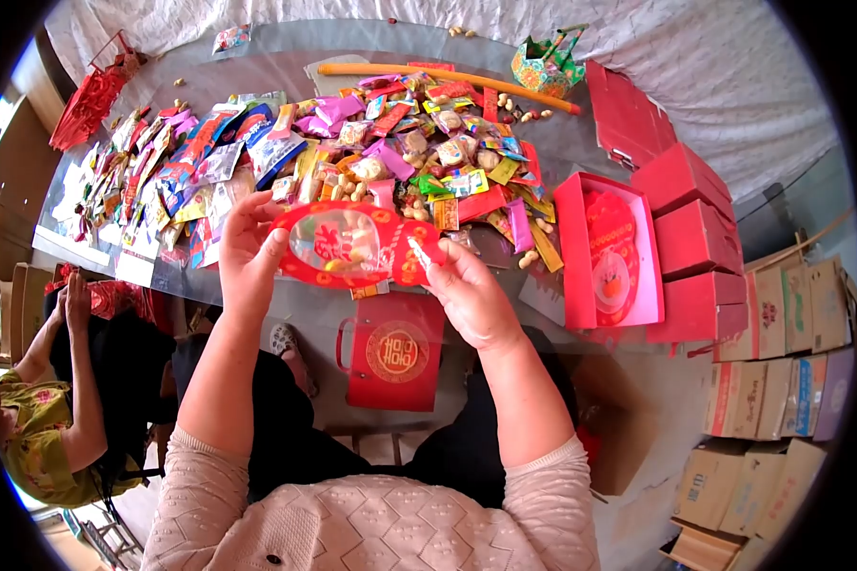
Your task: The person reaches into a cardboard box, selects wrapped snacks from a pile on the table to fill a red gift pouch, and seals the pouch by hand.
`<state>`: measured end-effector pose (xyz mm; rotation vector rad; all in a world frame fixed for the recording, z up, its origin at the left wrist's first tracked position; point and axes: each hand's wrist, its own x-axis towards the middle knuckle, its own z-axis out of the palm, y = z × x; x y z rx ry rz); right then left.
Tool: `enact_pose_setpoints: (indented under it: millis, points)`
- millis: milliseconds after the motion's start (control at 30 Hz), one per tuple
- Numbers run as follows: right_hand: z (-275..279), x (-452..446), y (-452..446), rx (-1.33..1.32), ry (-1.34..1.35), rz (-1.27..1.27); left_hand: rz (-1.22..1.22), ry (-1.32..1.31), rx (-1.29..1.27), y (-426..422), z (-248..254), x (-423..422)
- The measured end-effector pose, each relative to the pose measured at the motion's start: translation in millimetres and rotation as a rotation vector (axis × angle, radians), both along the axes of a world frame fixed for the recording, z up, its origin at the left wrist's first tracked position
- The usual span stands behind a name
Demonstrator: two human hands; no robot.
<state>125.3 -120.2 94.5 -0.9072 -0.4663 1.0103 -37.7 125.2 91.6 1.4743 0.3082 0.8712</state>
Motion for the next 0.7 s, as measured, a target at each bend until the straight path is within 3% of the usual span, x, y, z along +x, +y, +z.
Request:
enact_pose_setpoints:
  millis: [133, 267, 367, 467, 533, 567, 700]
  points:
    - [0.4, -1.7, -3.3, -0.094, -0.063, 0.085, 0.081, 0.241, 0.588, 7.4, 13.6, -7.4]
    - [6.6, -2.4, -3.4, -0.134, -0.122, 0.128, 0.148, 0.227, 0.532, 5.4, 11.9, -6.4]
    - [9.0, -1.9, -5.7, -0.173, -0.192, 0.162, 0.054, 0.239, 0.424, 12.3, 1.7, -6.4]
    - [11.3, -0.9, -10.1, -0.236, -0.269, 0.23, -0.206, 0.265, 0.098, 6.2, 15.7, -9.6]
    - [7.0, 0.8, -12.7, -0.248, -0.297, 0.314, -0.315, 0.299, 0.59, 9.2, 26.1, -9.2]
    - [0.3, 8.0, -17.2, -0.286, -0.468, 0.395, -0.285, 0.302, 0.597, 5.3, 24.3, -9.7]
    - [3.7, 10.4, -18.3, -0.266, -0.461, 0.422, -0.283, 0.326, 0.519, 1.0, 21.9, -13.3]
